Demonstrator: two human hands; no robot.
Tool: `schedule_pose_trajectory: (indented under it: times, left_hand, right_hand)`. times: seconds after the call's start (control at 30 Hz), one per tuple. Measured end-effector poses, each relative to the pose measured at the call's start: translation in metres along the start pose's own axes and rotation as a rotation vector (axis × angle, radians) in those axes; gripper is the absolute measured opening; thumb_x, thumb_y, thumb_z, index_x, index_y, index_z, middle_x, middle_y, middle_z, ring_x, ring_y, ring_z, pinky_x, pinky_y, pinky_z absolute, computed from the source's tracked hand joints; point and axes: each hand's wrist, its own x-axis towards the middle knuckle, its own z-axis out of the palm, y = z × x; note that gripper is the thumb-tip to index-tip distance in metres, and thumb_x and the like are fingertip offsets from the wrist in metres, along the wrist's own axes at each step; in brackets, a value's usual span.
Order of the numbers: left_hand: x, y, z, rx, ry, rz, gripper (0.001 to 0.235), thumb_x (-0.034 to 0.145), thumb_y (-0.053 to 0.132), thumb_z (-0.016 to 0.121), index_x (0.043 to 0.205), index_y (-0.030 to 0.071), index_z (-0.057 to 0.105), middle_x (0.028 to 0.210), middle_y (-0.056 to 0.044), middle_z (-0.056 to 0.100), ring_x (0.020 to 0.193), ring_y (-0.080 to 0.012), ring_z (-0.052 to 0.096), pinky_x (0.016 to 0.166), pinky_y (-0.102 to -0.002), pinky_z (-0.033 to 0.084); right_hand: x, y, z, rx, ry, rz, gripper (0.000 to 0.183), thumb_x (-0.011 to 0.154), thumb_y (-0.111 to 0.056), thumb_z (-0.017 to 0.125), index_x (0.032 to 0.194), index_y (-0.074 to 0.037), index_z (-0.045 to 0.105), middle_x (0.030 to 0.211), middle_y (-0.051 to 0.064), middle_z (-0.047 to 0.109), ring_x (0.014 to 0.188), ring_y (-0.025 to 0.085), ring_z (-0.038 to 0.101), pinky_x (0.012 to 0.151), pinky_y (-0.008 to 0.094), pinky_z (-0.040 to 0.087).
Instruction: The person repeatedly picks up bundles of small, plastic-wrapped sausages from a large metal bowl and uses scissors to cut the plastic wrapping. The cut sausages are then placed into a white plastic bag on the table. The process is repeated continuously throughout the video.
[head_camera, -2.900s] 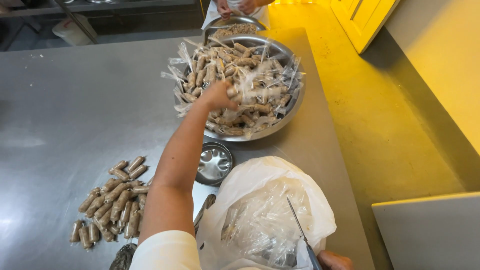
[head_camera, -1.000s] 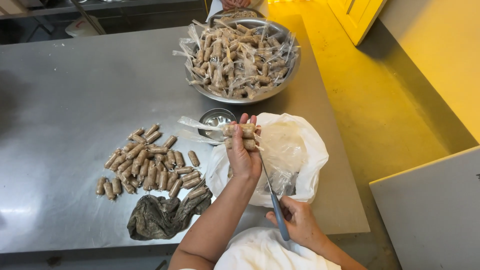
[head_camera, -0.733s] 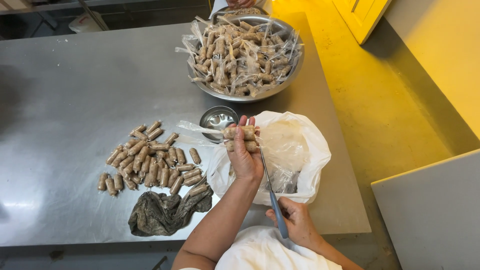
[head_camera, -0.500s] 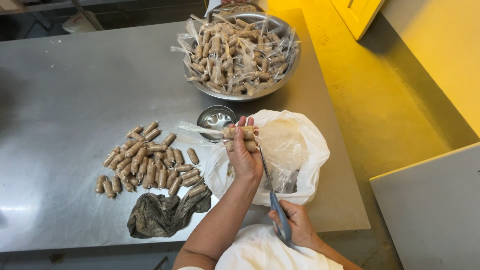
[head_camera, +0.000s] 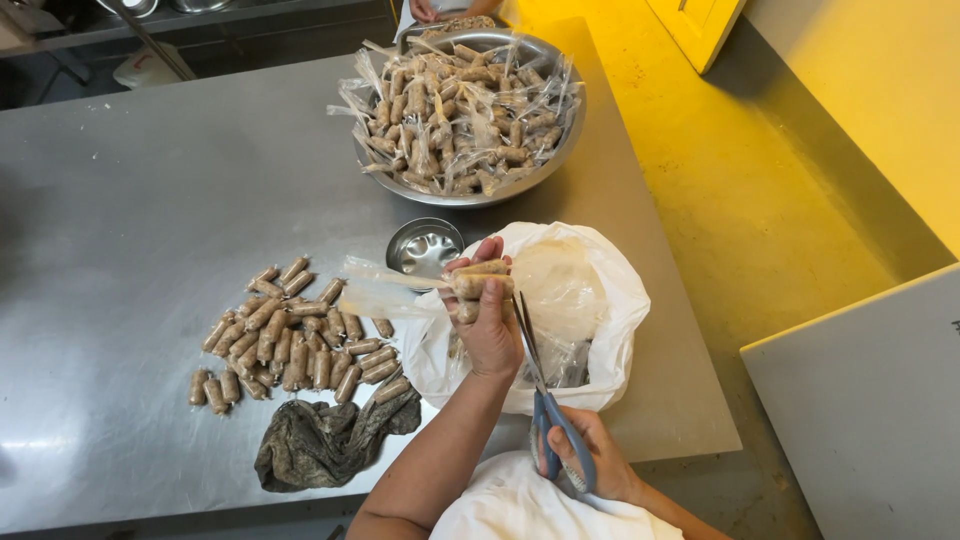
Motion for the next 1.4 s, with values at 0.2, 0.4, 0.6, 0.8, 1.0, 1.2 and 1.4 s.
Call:
schedule_pose_trajectory:
  times: [0.2, 0.4, 0.6, 0.8, 1.0, 1.2, 1.4]
  left_hand:
    - [-0.011, 0.008, 0.014, 0.188, -0.087, 0.110, 0.043, 0.097, 0.014, 0.074, 0.131, 0.018, 0.047, 0.139, -0.032, 0.058, 0.137, -0.0343, 0.054, 0.116, -0.046, 0.042]
    - [-0.016, 0.009, 0.016, 0.227, -0.077, 0.121, 0.040, 0.099, 0.013, 0.070, 0.130, 0.016, 0.046, 0.140, -0.030, 0.058, 0.138, -0.0348, 0.055, 0.119, -0.047, 0.042]
    - [-0.018, 0.006, 0.016, 0.265, -0.078, 0.134, 0.035, 0.102, 0.015, 0.068, 0.128, 0.017, 0.046, 0.140, -0.031, 0.059, 0.129, -0.0328, 0.058, 0.118, -0.046, 0.043]
    - [-0.008, -0.002, 0.006, 0.217, 0.012, 0.081, 0.035, 0.099, 0.017, 0.072, 0.124, 0.016, 0.048, 0.135, -0.025, 0.062, 0.132, -0.0320, 0.059, 0.113, -0.045, 0.047]
    - [0.027, 0.010, -0.019, -0.117, 0.355, -0.193, 0.029, 0.098, 0.032, 0.069, 0.121, 0.020, 0.057, 0.137, -0.019, 0.067, 0.129, -0.0417, 0.065, 0.105, -0.049, 0.053]
    - [0.010, 0.010, -0.016, -0.162, 0.290, -0.178, 0.028, 0.099, 0.033, 0.070, 0.122, 0.019, 0.061, 0.139, -0.023, 0.064, 0.133, -0.0451, 0.061, 0.106, -0.051, 0.052]
    - [0.003, 0.009, -0.011, -0.213, 0.291, -0.209, 0.029, 0.099, 0.030, 0.070, 0.123, 0.018, 0.060, 0.137, -0.022, 0.066, 0.132, -0.0432, 0.062, 0.107, -0.050, 0.053]
  right_hand:
    - [0.003, -0.003, 0.006, 0.014, 0.074, -0.013, 0.057, 0.096, -0.057, 0.058, 0.072, -0.005, 0.060, 0.059, 0.011, 0.068, 0.055, 0.018, 0.061, 0.058, 0.029, 0.049]
    - [0.006, 0.009, 0.008, 0.021, 0.123, -0.048, 0.052, 0.098, -0.051, 0.058, 0.073, -0.006, 0.059, 0.057, 0.011, 0.068, 0.052, 0.017, 0.062, 0.056, 0.029, 0.050]
    - [0.007, 0.013, 0.008, 0.037, 0.152, -0.066, 0.049, 0.100, -0.047, 0.058, 0.075, -0.005, 0.059, 0.055, 0.011, 0.067, 0.051, 0.018, 0.060, 0.055, 0.030, 0.049]
    - [0.006, 0.032, 0.002, 0.046, 0.176, 0.002, 0.049, 0.099, -0.048, 0.060, 0.076, -0.005, 0.058, 0.052, 0.011, 0.063, 0.046, 0.018, 0.060, 0.051, 0.029, 0.047]
    - [-0.001, 0.037, -0.006, 0.091, -0.001, 0.104, 0.048, 0.093, -0.050, 0.070, 0.084, -0.005, 0.056, 0.063, 0.010, 0.062, 0.057, 0.015, 0.057, 0.054, 0.028, 0.046]
    - [0.010, 0.036, 0.000, -0.010, 0.047, 0.111, 0.042, 0.094, -0.046, 0.068, 0.086, -0.005, 0.060, 0.064, 0.008, 0.065, 0.057, 0.016, 0.066, 0.057, 0.028, 0.053]
    - [0.013, 0.034, 0.004, -0.058, 0.107, 0.017, 0.042, 0.098, -0.044, 0.063, 0.078, -0.008, 0.059, 0.057, 0.007, 0.065, 0.050, 0.013, 0.060, 0.050, 0.028, 0.047]
